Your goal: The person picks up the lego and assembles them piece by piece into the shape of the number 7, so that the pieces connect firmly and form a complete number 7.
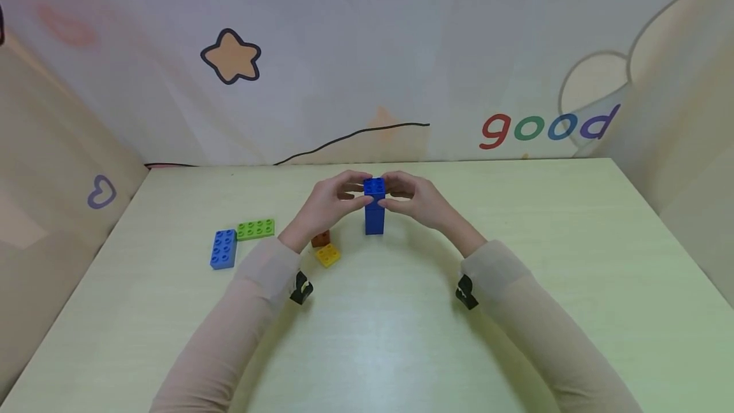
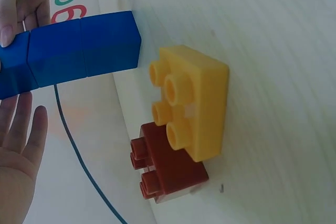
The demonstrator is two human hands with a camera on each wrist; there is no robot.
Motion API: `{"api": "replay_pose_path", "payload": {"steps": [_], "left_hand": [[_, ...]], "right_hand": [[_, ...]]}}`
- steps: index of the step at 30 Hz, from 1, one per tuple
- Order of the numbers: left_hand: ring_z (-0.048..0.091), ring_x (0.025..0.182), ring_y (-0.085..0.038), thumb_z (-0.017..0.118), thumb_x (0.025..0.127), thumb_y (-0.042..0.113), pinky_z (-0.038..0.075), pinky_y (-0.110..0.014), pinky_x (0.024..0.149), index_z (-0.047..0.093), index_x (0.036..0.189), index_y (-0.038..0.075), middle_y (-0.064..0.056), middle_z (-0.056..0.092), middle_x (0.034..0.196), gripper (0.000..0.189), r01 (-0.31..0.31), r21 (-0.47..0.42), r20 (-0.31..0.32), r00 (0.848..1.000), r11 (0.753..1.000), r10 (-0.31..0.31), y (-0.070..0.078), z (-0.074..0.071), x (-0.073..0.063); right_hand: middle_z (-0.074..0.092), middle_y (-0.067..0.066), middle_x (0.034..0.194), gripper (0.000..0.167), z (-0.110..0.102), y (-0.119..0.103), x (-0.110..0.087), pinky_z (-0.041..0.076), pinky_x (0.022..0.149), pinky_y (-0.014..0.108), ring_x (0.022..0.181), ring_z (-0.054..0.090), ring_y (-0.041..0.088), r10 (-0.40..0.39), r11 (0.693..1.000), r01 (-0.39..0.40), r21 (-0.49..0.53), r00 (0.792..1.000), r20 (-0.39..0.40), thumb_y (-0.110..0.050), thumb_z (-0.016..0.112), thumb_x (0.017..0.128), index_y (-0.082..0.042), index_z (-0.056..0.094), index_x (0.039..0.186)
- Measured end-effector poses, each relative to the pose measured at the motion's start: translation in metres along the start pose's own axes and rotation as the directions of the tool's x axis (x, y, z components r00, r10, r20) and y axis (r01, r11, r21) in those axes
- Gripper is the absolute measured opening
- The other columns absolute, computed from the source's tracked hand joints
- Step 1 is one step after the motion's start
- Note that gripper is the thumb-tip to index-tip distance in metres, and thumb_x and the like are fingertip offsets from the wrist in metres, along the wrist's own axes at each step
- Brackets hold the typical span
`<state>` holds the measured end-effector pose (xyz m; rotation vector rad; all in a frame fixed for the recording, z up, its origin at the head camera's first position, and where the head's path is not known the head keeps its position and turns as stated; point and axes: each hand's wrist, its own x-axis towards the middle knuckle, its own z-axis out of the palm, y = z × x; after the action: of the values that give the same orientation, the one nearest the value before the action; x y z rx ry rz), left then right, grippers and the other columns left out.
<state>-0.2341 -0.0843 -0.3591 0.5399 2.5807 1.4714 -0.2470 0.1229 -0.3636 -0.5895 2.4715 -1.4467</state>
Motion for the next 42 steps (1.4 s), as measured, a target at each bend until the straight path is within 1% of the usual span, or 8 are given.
{"api": "replay_pose_path", "payload": {"steps": [7,12,17,20,25,33,36,42], "left_hand": [[0.057,0.122,-0.026,0.065,0.091,0.023,0.049,-0.039,0.104,0.052,0.132,0.010,-0.009,0.059,0.133,0.045,0.003,0.018,-0.007,1.000,1.000,-0.003,0.002,-0.001,0.000],[0.055,0.125,-0.028,0.065,0.091,0.019,0.048,-0.040,0.105,0.049,0.134,0.009,-0.010,0.055,0.136,0.047,0.017,-0.002,-0.010,1.000,1.000,-0.017,0.003,0.002,-0.002],[0.052,0.128,-0.031,0.064,0.092,0.018,0.047,-0.041,0.106,0.045,0.140,0.013,-0.010,0.051,0.142,0.052,0.022,-0.004,-0.014,1.000,1.000,-0.022,0.000,0.005,-0.006],[0.051,0.130,-0.030,0.064,0.092,0.020,0.046,-0.042,0.107,0.038,0.145,0.017,-0.009,0.049,0.144,0.059,0.041,-0.018,-0.023,0.999,0.999,-0.041,-0.002,0.002,-0.008],[0.050,0.131,-0.029,0.064,0.092,0.025,0.047,-0.044,0.105,0.037,0.146,0.019,-0.009,0.051,0.142,0.061,0.074,-0.025,-0.053,0.996,0.997,-0.075,-0.006,-0.017,-0.015],[0.053,0.127,-0.034,0.061,0.094,0.019,0.048,-0.046,0.103,0.042,0.142,0.009,-0.015,0.052,0.139,0.053,0.127,0.079,-0.052,0.991,0.989,-0.123,-0.023,-0.059,-0.039],[0.054,0.124,-0.035,0.060,0.094,0.017,0.048,-0.047,0.103,0.044,0.140,0.007,-0.017,0.053,0.138,0.050,0.153,0.124,-0.051,0.988,0.980,-0.147,-0.031,-0.072,-0.049],[0.053,0.123,-0.036,0.057,0.096,0.016,0.046,-0.049,0.103,0.047,0.138,0.005,-0.019,0.055,0.134,0.045,0.236,0.207,-0.066,0.972,0.950,-0.227,-0.047,-0.092,-0.065]], "right_hand": [[0.059,0.016,0.130,0.044,0.000,0.002,0.000,0.044,0.108,0.044,0.123,0.056,0.031,-0.024,1.000,0.023,0.005,1.000,0.005,-0.014,0.064,0.092,-0.005,0.051,0.132],[0.059,0.017,0.129,0.043,-0.001,0.001,0.000,0.045,0.108,0.043,0.122,0.057,0.031,-0.030,1.000,0.030,-0.002,0.999,0.013,-0.014,0.064,0.091,-0.004,0.051,0.131],[0.059,0.018,0.130,0.046,-0.001,-0.001,-0.001,0.045,0.107,0.044,0.123,0.056,0.032,-0.019,1.000,0.019,-0.011,0.999,0.028,-0.013,0.064,0.091,-0.003,0.049,0.134],[0.059,0.018,0.131,0.048,-0.002,-0.001,-0.001,0.044,0.108,0.045,0.124,0.056,0.032,-0.003,1.000,0.003,-0.006,0.999,0.039,-0.014,0.064,0.091,-0.003,0.048,0.135],[0.058,0.018,0.132,0.049,-0.003,-0.002,0.001,0.044,0.108,0.045,0.125,0.055,0.033,0.011,1.000,-0.011,-0.009,0.999,0.046,-0.015,0.064,0.092,-0.003,0.047,0.136],[0.059,0.017,0.130,0.048,-0.005,-0.001,0.001,0.045,0.107,0.044,0.124,0.056,0.032,0.012,0.999,-0.011,-0.053,0.999,0.036,-0.016,0.064,0.092,-0.004,0.048,0.136],[0.059,0.017,0.129,0.047,-0.004,-0.002,0.002,0.046,0.106,0.044,0.123,0.056,0.031,0.015,0.998,-0.013,-0.055,0.999,0.036,-0.016,0.064,0.092,-0.004,0.048,0.135],[0.060,0.017,0.128,0.047,-0.003,-0.003,0.002,0.046,0.106,0.043,0.122,0.057,0.031,0.019,0.998,-0.017,-0.053,0.999,0.041,-0.015,0.064,0.091,-0.005,0.049,0.134]]}}
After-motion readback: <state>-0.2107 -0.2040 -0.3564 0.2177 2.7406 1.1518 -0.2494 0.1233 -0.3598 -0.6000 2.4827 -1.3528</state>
